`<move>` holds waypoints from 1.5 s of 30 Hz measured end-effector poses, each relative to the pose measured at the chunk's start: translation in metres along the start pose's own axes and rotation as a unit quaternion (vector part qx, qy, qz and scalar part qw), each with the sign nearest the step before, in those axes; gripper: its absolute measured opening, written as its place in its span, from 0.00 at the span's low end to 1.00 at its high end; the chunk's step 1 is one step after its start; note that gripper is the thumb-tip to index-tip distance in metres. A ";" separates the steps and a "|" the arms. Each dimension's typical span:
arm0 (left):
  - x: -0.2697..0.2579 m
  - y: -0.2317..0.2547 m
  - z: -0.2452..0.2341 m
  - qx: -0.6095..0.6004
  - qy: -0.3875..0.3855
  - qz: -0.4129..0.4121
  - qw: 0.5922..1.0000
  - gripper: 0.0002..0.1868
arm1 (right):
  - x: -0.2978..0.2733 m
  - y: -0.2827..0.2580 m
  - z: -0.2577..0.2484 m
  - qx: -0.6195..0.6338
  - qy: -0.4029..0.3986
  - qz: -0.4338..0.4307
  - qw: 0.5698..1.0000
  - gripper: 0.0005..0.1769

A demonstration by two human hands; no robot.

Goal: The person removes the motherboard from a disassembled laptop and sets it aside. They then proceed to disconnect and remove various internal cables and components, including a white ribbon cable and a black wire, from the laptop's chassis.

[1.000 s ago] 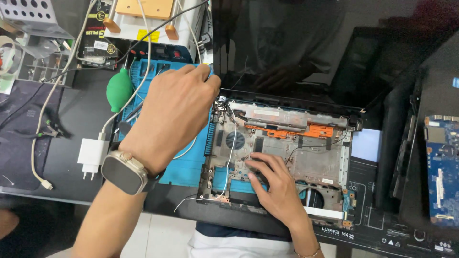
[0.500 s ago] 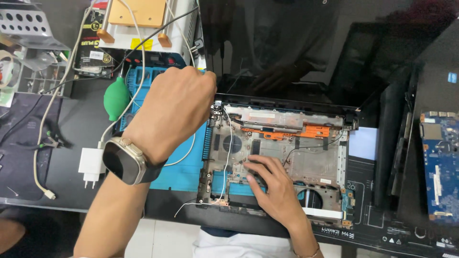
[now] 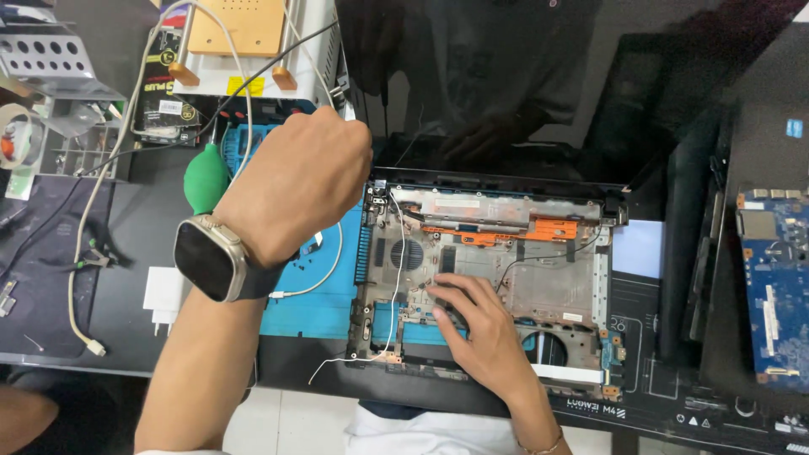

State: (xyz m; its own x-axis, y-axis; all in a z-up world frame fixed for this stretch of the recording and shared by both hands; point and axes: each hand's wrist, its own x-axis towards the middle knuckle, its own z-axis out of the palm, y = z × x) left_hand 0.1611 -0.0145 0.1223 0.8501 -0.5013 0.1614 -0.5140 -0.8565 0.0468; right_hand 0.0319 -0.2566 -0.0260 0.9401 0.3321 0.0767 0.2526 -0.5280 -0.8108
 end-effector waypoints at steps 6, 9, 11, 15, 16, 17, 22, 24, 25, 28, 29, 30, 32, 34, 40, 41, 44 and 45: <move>-0.003 -0.005 -0.001 -0.020 -0.026 -0.027 0.999 0.13 | -0.001 -0.004 -0.003 0.003 0.012 -0.026 1.000 0.13; -0.001 -0.008 -0.002 -0.017 -0.067 -0.069 0.995 0.14 | -0.003 0.000 -0.001 0.000 0.008 -0.015 1.000 0.13; -0.004 -0.004 -0.005 0.007 -0.062 -0.071 0.996 0.13 | -0.002 -0.001 -0.002 0.000 0.010 -0.019 1.000 0.13; -0.011 0.011 -0.017 -0.044 0.005 -0.005 0.999 0.10 | -0.002 0.000 -0.002 0.002 0.006 -0.021 1.000 0.13; -0.009 0.010 -0.014 -0.042 0.006 -0.005 0.999 0.10 | -0.002 0.000 -0.002 0.002 0.007 -0.022 1.000 0.13; -0.009 0.010 -0.012 -0.030 0.002 0.006 1.000 0.10 | -0.002 0.000 -0.002 0.001 0.007 -0.027 1.000 0.13; -0.005 0.015 -0.014 -0.026 -0.004 0.013 1.000 0.07 | -0.004 0.000 -0.002 0.001 0.011 -0.031 0.999 0.13; -0.003 0.017 -0.017 -0.013 -0.033 -0.004 0.999 0.06 | -0.004 0.002 -0.001 0.010 0.008 -0.035 0.999 0.13; -0.002 0.016 -0.013 -0.012 -0.032 -0.003 0.999 0.06 | -0.003 0.001 -0.002 0.010 0.009 -0.036 0.999 0.13; -0.002 0.013 -0.002 0.031 -0.026 -0.014 0.999 0.08 | -0.005 0.001 -0.001 0.020 0.011 -0.039 0.999 0.13; -0.001 0.012 -0.001 0.029 -0.020 -0.016 0.999 0.09 | -0.005 0.005 0.001 0.014 0.006 -0.038 0.999 0.13; 0.000 0.011 0.000 0.027 -0.014 -0.017 0.999 0.10 | -0.005 0.008 0.003 0.009 0.001 -0.038 0.999 0.13; 0.001 0.011 0.005 0.044 -0.020 -0.028 0.998 0.11 | -0.006 0.003 -0.001 0.014 0.001 -0.033 0.999 0.13; 0.002 0.010 0.007 0.066 -0.021 -0.042 0.997 0.13 | -0.003 0.001 -0.003 0.019 0.001 -0.035 0.999 0.13; -0.005 0.024 -0.012 0.015 -0.052 -0.026 0.998 0.09 | -0.004 0.003 -0.002 0.013 0.007 -0.049 0.999 0.13; -0.006 0.026 -0.011 0.025 -0.054 -0.016 0.998 0.08 | -0.005 0.003 -0.003 0.016 0.012 -0.054 0.998 0.12; -0.006 0.026 -0.009 0.035 -0.048 -0.009 0.998 0.07 | -0.004 0.003 -0.003 0.017 0.015 -0.066 0.998 0.12; -0.005 0.027 -0.007 0.031 -0.043 -0.011 0.999 0.08 | -0.005 0.004 -0.003 0.016 0.012 -0.068 0.997 0.12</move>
State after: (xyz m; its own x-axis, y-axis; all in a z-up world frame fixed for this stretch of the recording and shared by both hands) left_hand 0.1421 -0.0340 0.1300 0.8693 -0.4883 0.0765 -0.4889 -0.8723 -0.0126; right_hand 0.0284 -0.2624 -0.0279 0.9032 0.3791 0.2010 0.3711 -0.4549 -0.8095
